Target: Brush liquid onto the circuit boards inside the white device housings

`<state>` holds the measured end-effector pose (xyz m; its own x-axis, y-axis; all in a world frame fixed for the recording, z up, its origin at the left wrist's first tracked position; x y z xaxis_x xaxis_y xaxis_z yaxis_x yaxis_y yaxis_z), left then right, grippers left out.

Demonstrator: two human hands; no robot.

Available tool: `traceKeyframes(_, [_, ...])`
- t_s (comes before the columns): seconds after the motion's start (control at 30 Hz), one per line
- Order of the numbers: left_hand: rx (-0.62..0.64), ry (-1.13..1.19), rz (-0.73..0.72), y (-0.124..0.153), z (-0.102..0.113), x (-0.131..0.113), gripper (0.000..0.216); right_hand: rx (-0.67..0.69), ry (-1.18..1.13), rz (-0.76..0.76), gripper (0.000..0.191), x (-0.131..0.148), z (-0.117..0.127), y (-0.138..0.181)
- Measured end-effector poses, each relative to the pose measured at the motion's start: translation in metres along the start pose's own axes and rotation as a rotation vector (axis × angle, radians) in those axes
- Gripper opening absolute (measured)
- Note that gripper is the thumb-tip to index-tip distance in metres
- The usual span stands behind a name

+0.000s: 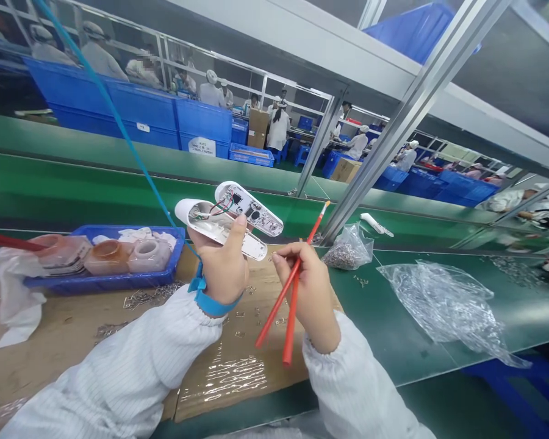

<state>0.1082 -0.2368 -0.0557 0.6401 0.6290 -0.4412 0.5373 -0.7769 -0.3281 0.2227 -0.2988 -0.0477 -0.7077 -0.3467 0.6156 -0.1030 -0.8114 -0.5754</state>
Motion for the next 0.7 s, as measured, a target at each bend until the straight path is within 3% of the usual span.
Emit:
traceKeyframes(0.47, [-0.001,-0.073,-0.059,0.004,0.000,-0.003,0.045,0.007,-0.051,-0.113,0.011,0.002,-0.023,-0.007])
traceKeyframes(0.7, [-0.005,0.050,0.078,0.009,-0.002,-0.009,0.040,-0.066,0.025,-0.062,0.020,-0.005,-0.020,-0.010])
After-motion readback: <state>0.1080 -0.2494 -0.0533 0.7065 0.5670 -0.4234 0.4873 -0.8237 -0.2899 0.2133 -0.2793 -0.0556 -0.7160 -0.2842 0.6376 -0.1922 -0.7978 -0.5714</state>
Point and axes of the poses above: each hand's wrist, its own y-axis away from the middle knuckle, its own z-axis out of the back of the hand, x = y × z, the point moved 2 cm from there along -y, towards the middle knuckle, and after that the axes turned 13 degrees about y, right-handed, at the moved point
